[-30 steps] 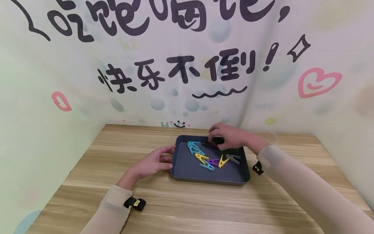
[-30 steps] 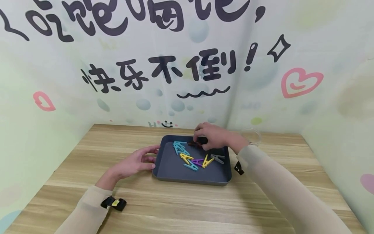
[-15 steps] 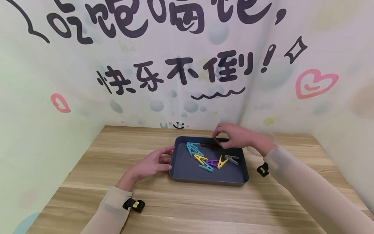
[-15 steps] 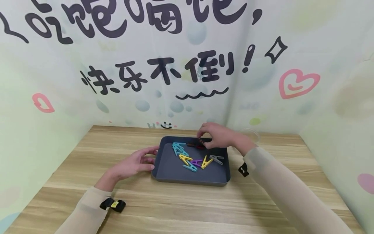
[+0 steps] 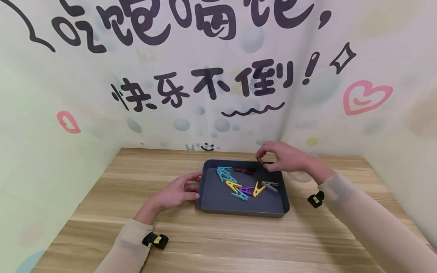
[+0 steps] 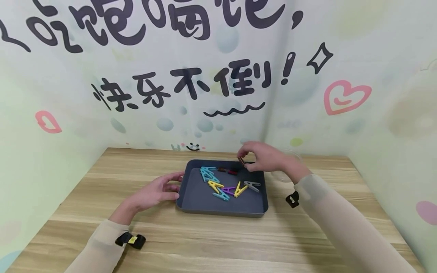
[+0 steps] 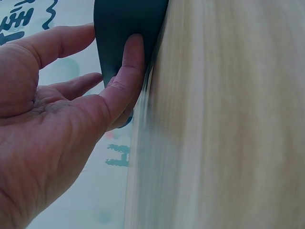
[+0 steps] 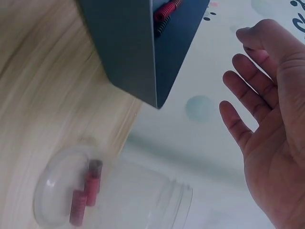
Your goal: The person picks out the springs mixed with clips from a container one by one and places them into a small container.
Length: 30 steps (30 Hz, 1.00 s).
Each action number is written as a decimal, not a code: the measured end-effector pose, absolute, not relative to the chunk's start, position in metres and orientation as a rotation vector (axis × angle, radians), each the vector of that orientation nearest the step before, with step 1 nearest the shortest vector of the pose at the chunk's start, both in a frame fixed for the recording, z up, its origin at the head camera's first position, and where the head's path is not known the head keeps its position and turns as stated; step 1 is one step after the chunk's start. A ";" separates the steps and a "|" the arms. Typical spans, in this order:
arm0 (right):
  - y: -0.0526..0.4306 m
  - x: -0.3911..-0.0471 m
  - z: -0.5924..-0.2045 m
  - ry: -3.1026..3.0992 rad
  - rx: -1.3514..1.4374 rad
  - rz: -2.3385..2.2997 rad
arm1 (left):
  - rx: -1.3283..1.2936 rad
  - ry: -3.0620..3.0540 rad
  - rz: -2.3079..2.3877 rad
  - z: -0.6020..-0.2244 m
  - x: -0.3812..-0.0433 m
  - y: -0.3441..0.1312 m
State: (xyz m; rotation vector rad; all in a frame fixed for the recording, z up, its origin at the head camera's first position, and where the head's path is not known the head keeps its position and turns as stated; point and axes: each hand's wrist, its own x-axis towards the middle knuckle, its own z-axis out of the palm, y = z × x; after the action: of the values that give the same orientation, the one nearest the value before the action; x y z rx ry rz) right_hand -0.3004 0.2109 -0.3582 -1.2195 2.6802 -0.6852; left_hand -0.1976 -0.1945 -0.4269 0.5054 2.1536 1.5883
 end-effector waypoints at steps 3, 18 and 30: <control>0.218 -0.299 -0.356 2.697 -1.219 -0.703 | 0.512 2.159 1.584 -0.426 -0.198 -0.195; 0.251 -0.294 -0.351 2.815 -1.200 -0.692 | 0.495 2.157 1.583 -0.428 -0.196 -0.197; 0.283 -0.287 -0.346 2.871 -1.150 -0.720 | 0.510 2.156 1.577 -0.429 -0.198 -0.198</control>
State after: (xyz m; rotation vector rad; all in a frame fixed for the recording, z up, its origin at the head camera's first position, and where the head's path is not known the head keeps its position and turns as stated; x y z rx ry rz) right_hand -0.2869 0.2825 -0.3465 -1.1501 2.8705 -0.7202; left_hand -0.1981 -0.1975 -0.4290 0.5100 2.1561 1.5773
